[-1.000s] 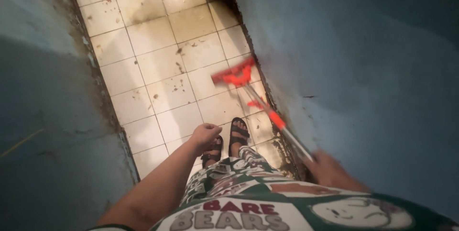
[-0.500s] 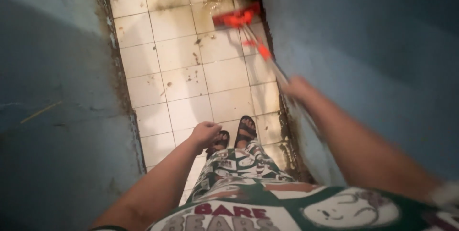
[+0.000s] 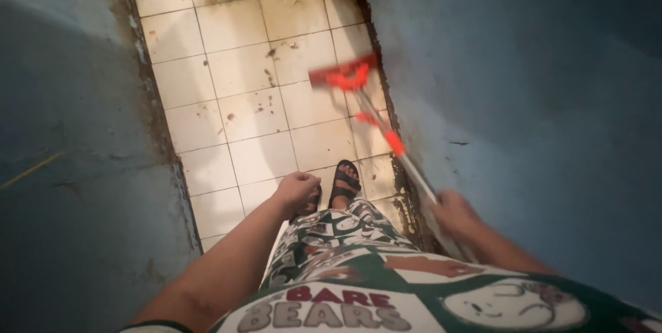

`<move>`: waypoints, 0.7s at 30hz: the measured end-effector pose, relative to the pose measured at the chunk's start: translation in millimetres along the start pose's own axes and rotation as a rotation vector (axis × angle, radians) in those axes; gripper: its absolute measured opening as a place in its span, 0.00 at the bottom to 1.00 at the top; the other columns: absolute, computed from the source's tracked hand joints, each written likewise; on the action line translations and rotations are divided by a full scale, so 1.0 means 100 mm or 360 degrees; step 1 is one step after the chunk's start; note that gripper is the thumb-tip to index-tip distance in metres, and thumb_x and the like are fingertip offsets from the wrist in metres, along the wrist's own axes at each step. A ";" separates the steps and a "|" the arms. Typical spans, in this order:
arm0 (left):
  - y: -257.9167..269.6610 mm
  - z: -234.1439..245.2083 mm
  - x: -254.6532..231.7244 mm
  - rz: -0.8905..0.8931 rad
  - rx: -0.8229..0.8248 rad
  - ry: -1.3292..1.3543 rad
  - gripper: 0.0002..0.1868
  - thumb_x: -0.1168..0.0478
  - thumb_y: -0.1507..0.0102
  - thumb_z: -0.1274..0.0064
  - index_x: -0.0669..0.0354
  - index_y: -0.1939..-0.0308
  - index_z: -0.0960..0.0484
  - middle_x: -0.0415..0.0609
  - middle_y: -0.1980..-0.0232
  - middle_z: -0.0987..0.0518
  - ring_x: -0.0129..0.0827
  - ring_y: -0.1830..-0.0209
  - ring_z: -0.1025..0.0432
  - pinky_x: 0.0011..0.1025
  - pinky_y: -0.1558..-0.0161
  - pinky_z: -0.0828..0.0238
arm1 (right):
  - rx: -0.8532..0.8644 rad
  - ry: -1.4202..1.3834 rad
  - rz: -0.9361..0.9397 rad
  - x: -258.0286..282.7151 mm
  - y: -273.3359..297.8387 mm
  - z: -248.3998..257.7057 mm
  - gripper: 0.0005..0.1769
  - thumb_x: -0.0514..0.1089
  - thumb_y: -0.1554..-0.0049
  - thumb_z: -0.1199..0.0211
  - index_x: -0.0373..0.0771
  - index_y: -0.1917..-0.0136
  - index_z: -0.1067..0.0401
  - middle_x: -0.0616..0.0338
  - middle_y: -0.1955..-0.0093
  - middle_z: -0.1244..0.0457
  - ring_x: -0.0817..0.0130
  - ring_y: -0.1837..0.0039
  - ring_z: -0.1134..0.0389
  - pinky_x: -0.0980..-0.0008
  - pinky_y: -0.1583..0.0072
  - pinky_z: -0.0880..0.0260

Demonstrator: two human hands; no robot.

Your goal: The person is mopping a tiled floor and moving various objects such as buckets and a pole in a bathroom or utility area.

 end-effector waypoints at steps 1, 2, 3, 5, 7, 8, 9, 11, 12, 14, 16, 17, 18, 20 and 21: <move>-0.06 -0.01 0.07 0.0001 -0.0005 0.0000 0.13 0.54 0.36 0.44 0.60 0.59 0.18 0.44 0.67 0.23 0.28 0.77 0.31 0.28 0.78 0.34 | 0.0004 0.0000 0.0004 0.14 -0.28 0.05 0.21 0.53 0.39 0.42 0.35 0.43 0.25 0.49 0.63 0.31 0.59 0.66 0.34 0.55 0.61 0.32; -0.11 -0.04 0.14 0.0019 0.0056 0.0141 0.12 0.55 0.36 0.44 0.61 0.59 0.19 0.46 0.68 0.24 0.30 0.77 0.31 0.29 0.80 0.35 | -0.0064 0.0233 0.0117 0.37 -0.56 0.13 0.22 0.55 0.38 0.42 0.36 0.41 0.27 0.48 0.61 0.31 0.59 0.65 0.32 0.55 0.59 0.31; -0.16 -0.06 0.21 0.0035 0.0118 0.0283 0.12 0.56 0.36 0.43 0.63 0.59 0.19 0.48 0.68 0.25 0.32 0.78 0.32 0.29 0.81 0.37 | -0.0134 0.0466 0.0233 0.62 -0.83 0.19 0.23 0.57 0.38 0.42 0.37 0.39 0.29 0.47 0.59 0.31 0.59 0.63 0.30 0.55 0.56 0.29; -0.06 -0.01 0.19 0.0059 0.0065 0.0270 0.12 0.56 0.36 0.43 0.62 0.59 0.19 0.48 0.68 0.25 0.31 0.77 0.32 0.29 0.80 0.35 | -0.0122 0.0478 0.0342 1.22 -1.23 0.36 0.22 0.55 0.38 0.41 0.36 0.42 0.28 0.47 0.62 0.31 0.58 0.64 0.30 0.55 0.57 0.30; -0.03 0.05 0.19 0.0073 0.0007 0.0258 0.12 0.56 0.36 0.43 0.62 0.58 0.20 0.47 0.67 0.24 0.30 0.76 0.32 0.29 0.79 0.33 | -0.0116 0.0487 0.0461 1.78 -1.41 0.50 0.20 0.54 0.39 0.39 0.35 0.44 0.26 0.47 0.65 0.31 0.57 0.65 0.30 0.55 0.57 0.30; -0.02 0.05 0.17 0.0013 0.0044 0.0221 0.13 0.57 0.36 0.43 0.66 0.58 0.19 0.49 0.67 0.24 0.32 0.76 0.31 0.29 0.79 0.33 | -0.0117 0.0481 0.0493 2.01 -1.36 0.57 0.21 0.54 0.40 0.37 0.34 0.44 0.27 0.48 0.66 0.32 0.57 0.65 0.30 0.55 0.58 0.31; -0.01 0.06 0.14 -0.0047 0.0081 0.0183 0.14 0.58 0.36 0.43 0.70 0.57 0.19 0.50 0.66 0.23 0.33 0.76 0.30 0.30 0.79 0.32 | -0.0118 0.0474 0.0525 2.24 -1.29 0.63 0.23 0.54 0.41 0.34 0.33 0.45 0.28 0.48 0.66 0.32 0.57 0.66 0.31 0.55 0.59 0.31; 0.09 0.17 0.10 -0.0048 -0.0015 0.0196 0.15 0.58 0.37 0.43 0.67 0.54 0.19 0.49 0.64 0.21 0.32 0.72 0.27 0.31 0.76 0.26 | -0.0088 0.0483 0.0560 2.19 -1.17 0.56 0.21 0.51 0.43 0.34 0.33 0.45 0.28 0.47 0.65 0.32 0.57 0.64 0.31 0.54 0.59 0.31; 0.13 0.24 0.07 -0.0044 -0.0106 0.0202 0.16 0.57 0.38 0.42 0.64 0.52 0.20 0.48 0.62 0.19 0.31 0.68 0.23 0.32 0.73 0.21 | -0.0057 0.0485 0.0586 2.19 -1.12 0.53 0.19 0.48 0.45 0.33 0.34 0.45 0.27 0.47 0.64 0.32 0.56 0.63 0.31 0.53 0.59 0.31; 0.11 0.33 0.06 -0.0076 -0.0136 0.0142 0.18 0.55 0.38 0.42 0.65 0.51 0.19 0.49 0.62 0.20 0.32 0.68 0.24 0.30 0.73 0.23 | -0.0057 0.0547 0.0537 1.70 -0.78 0.43 0.22 0.47 0.46 0.32 0.37 0.41 0.29 0.46 0.59 0.31 0.56 0.60 0.29 0.54 0.56 0.29; 0.12 0.38 0.03 -0.0102 -0.0149 0.0084 0.20 0.53 0.37 0.42 0.66 0.50 0.18 0.50 0.62 0.20 0.34 0.67 0.25 0.29 0.73 0.25 | -0.0064 0.0613 0.0470 1.18 -0.57 0.28 0.25 0.46 0.48 0.31 0.41 0.38 0.31 0.45 0.55 0.29 0.55 0.57 0.28 0.55 0.53 0.27; 0.14 0.40 0.04 -0.0035 -0.0171 0.0077 0.19 0.52 0.38 0.43 0.63 0.50 0.18 0.48 0.62 0.20 0.32 0.67 0.25 0.28 0.72 0.27 | -0.0021 0.0567 0.0407 0.88 -0.54 0.17 0.27 0.48 0.49 0.30 0.40 0.38 0.30 0.46 0.55 0.29 0.56 0.58 0.27 0.55 0.53 0.26; 0.14 0.42 0.01 0.0023 -0.0194 0.0065 0.19 0.52 0.38 0.44 0.59 0.49 0.18 0.47 0.62 0.20 0.30 0.68 0.25 0.27 0.72 0.29 | 0.0014 0.0514 0.0350 0.61 -0.52 0.08 0.29 0.50 0.49 0.28 0.39 0.37 0.30 0.47 0.55 0.29 0.56 0.58 0.27 0.56 0.53 0.25; 0.15 0.39 -0.10 0.0004 -0.0197 0.0146 0.19 0.52 0.38 0.43 0.59 0.49 0.18 0.47 0.62 0.21 0.29 0.69 0.27 0.27 0.72 0.29 | 0.0152 0.0404 0.0446 0.12 -1.17 -0.20 0.27 0.50 0.50 0.28 0.37 0.41 0.28 0.49 0.58 0.29 0.59 0.59 0.27 0.58 0.55 0.26; 0.17 0.40 -0.13 0.0006 -0.0201 0.0214 0.19 0.52 0.39 0.42 0.60 0.49 0.19 0.47 0.62 0.21 0.29 0.70 0.28 0.27 0.73 0.29 | 0.0309 0.0282 0.0530 -0.11 -1.47 -0.42 0.25 0.50 0.51 0.28 0.36 0.44 0.26 0.51 0.60 0.29 0.61 0.61 0.28 0.60 0.57 0.26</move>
Point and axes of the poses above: each hand's wrist, its own y-axis away from the middle knuckle, its own z-axis out of the back of the hand, x = y × z, the point moved 9 cm from there along -y, towards the middle knuckle
